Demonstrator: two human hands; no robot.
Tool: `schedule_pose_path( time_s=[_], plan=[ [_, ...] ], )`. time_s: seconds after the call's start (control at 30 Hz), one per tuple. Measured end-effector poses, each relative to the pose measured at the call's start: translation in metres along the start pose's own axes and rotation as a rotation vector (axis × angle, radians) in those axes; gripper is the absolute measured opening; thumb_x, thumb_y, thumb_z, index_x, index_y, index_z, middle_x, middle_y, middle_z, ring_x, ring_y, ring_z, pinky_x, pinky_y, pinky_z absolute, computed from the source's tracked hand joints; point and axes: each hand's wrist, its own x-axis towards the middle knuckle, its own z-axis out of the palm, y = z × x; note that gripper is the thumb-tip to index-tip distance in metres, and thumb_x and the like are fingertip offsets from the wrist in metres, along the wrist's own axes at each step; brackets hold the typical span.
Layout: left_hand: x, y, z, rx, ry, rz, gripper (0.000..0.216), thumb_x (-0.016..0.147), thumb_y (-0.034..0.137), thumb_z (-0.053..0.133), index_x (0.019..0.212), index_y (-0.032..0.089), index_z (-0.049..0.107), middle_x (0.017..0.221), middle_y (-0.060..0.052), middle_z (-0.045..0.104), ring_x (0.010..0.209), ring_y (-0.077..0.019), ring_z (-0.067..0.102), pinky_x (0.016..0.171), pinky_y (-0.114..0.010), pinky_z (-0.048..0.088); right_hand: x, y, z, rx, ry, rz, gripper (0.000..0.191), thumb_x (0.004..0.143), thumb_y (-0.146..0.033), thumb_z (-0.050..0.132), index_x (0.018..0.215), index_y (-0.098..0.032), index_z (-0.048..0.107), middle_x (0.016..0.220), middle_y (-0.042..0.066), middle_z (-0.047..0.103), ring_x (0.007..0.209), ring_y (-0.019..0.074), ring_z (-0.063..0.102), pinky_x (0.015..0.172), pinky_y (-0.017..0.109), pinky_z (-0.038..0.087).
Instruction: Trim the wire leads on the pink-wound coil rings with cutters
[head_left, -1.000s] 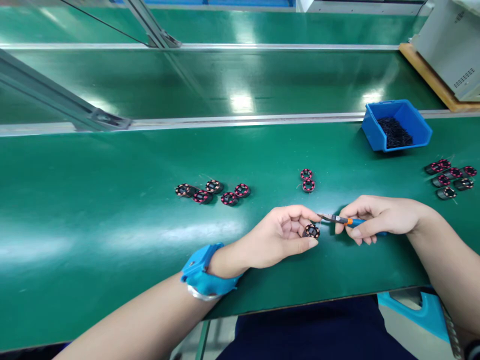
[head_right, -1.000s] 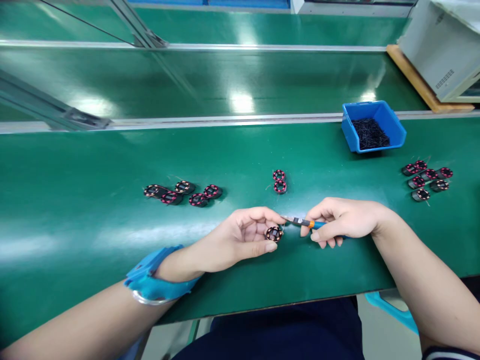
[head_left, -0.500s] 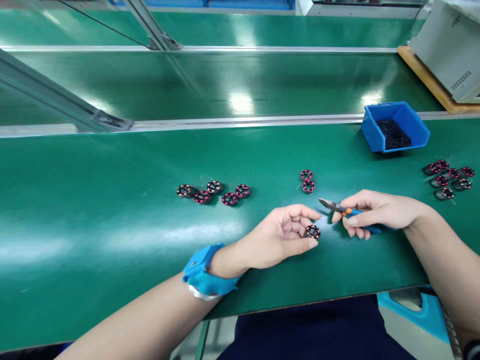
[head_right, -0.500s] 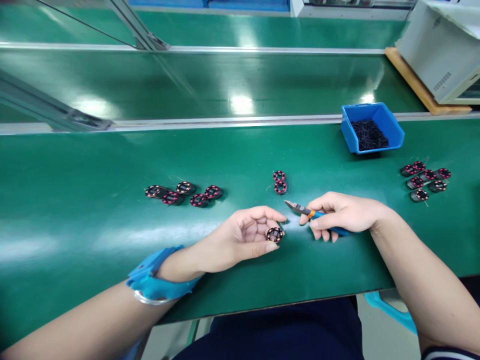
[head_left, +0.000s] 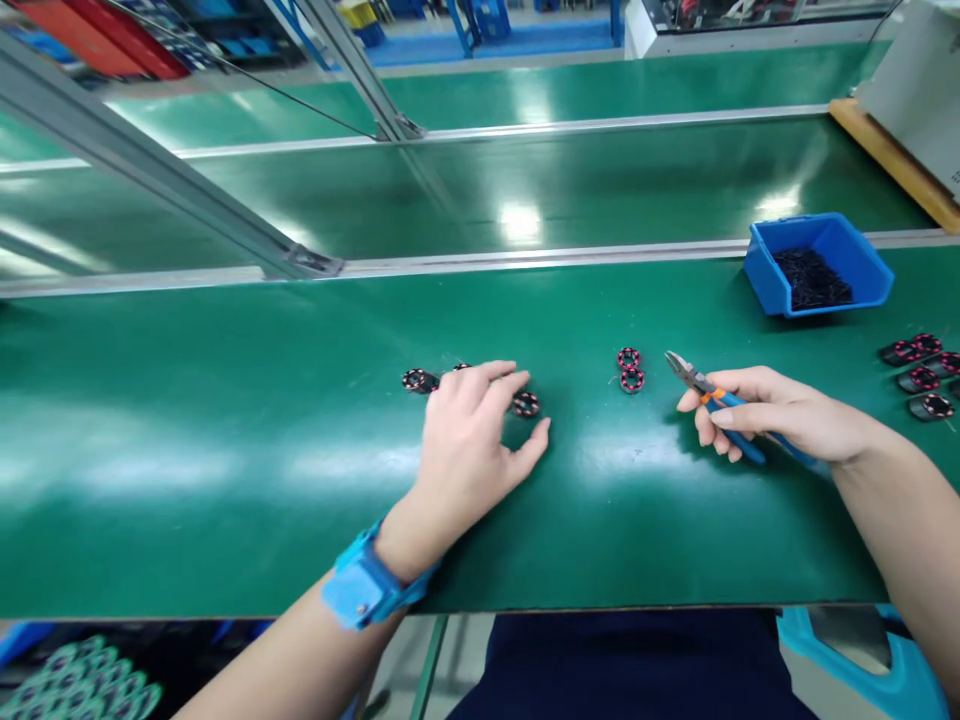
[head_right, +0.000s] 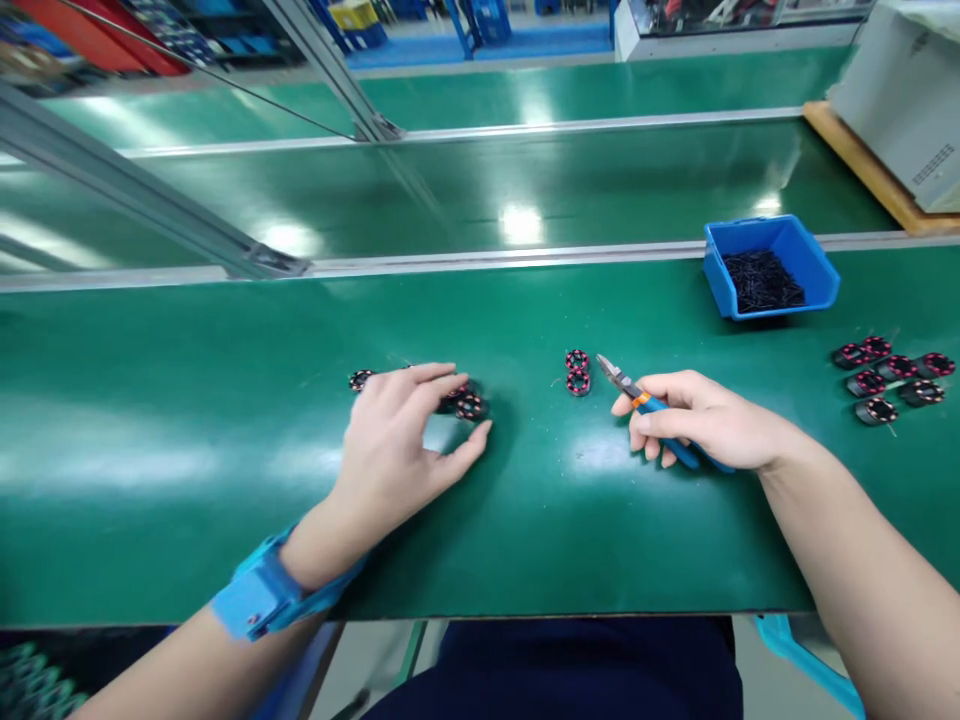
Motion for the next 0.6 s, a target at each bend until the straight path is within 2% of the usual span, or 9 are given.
schedule_pose_path(
  time_s=[0.07,0.17,0.27,0.33,0.43,0.5,0.6],
  plan=[
    [0.008,0.007,0.002,-0.015,0.034,-0.028,0.043,0.073,0.035,0.069,0.109,0.014,0.057,0.11,-0.015,0.063,0.101,-0.0307,0.059,0.086,-0.045,0.048,0.001,0.0,0.002,0.006,0.042,-0.033,0.026,0.083,-0.028,0.064,0.106,-0.016,0.062,0.081,0.004,0.064,0.067,0.0137,0.06,0.056,0.024,0.051],
    [0.028,0.03,0.017,-0.19,-0.149,-0.11,0.061,0.066,0.052,0.073,0.109,0.013,0.054,0.102,-0.012,0.063,0.09,-0.0265,0.061,0.075,-0.038,0.051,0.004,0.003,0.004,0.029,0.136,-0.073,0.024,0.082,-0.028,0.064,0.103,-0.017,0.061,0.079,0.003,0.064,0.067,0.0133,0.06,0.054,0.023,0.05],
    [0.049,0.048,0.039,-0.197,-0.276,-0.243,0.064,0.057,0.064,0.073,0.092,0.015,0.056,0.089,-0.009,0.064,0.076,-0.0234,0.06,0.063,-0.035,0.048,0.009,0.007,0.005,0.038,0.236,-0.07,0.023,0.08,-0.03,0.066,0.097,-0.016,0.061,0.077,0.003,0.066,0.062,0.0121,0.059,0.049,0.021,0.048],
    [0.056,0.051,0.051,-0.194,-0.281,-0.283,0.048,0.061,0.057,0.073,0.081,0.016,0.056,0.08,-0.005,0.063,0.069,-0.0201,0.057,0.06,-0.032,0.045,0.012,0.008,0.007,0.026,0.277,-0.054,0.024,0.077,-0.031,0.068,0.094,-0.017,0.06,0.08,0.004,0.067,0.061,0.0117,0.059,0.048,0.021,0.047],
    [0.055,0.051,0.057,-0.321,-0.239,-0.232,0.021,0.069,0.032,0.07,0.073,0.017,0.055,0.073,-0.002,0.06,0.064,-0.015,0.053,0.06,-0.028,0.043,0.015,0.01,0.011,-0.019,0.314,-0.022,0.027,0.073,-0.033,0.07,0.092,-0.017,0.059,0.083,0.005,0.067,0.065,0.0128,0.059,0.051,0.023,0.048],
    [0.048,0.053,0.055,-0.476,-0.212,-0.148,0.014,0.069,0.023,0.067,0.075,0.017,0.057,0.073,-0.001,0.059,0.065,-0.0133,0.053,0.06,-0.026,0.042,0.017,0.011,0.017,-0.042,0.32,-0.018,0.03,0.071,-0.033,0.072,0.093,-0.018,0.058,0.081,0.004,0.065,0.066,0.0133,0.058,0.053,0.025,0.048],
    [0.037,0.059,0.048,-0.67,-0.196,-0.043,0.01,0.071,0.02,0.065,0.077,0.016,0.058,0.072,0.0,0.058,0.067,-0.0123,0.053,0.059,-0.024,0.042,0.019,0.013,0.029,-0.069,0.321,-0.087,0.034,0.067,-0.032,0.074,0.092,-0.018,0.055,0.08,0.002,0.062,0.065,0.0128,0.057,0.056,0.026,0.047]
  ],
)
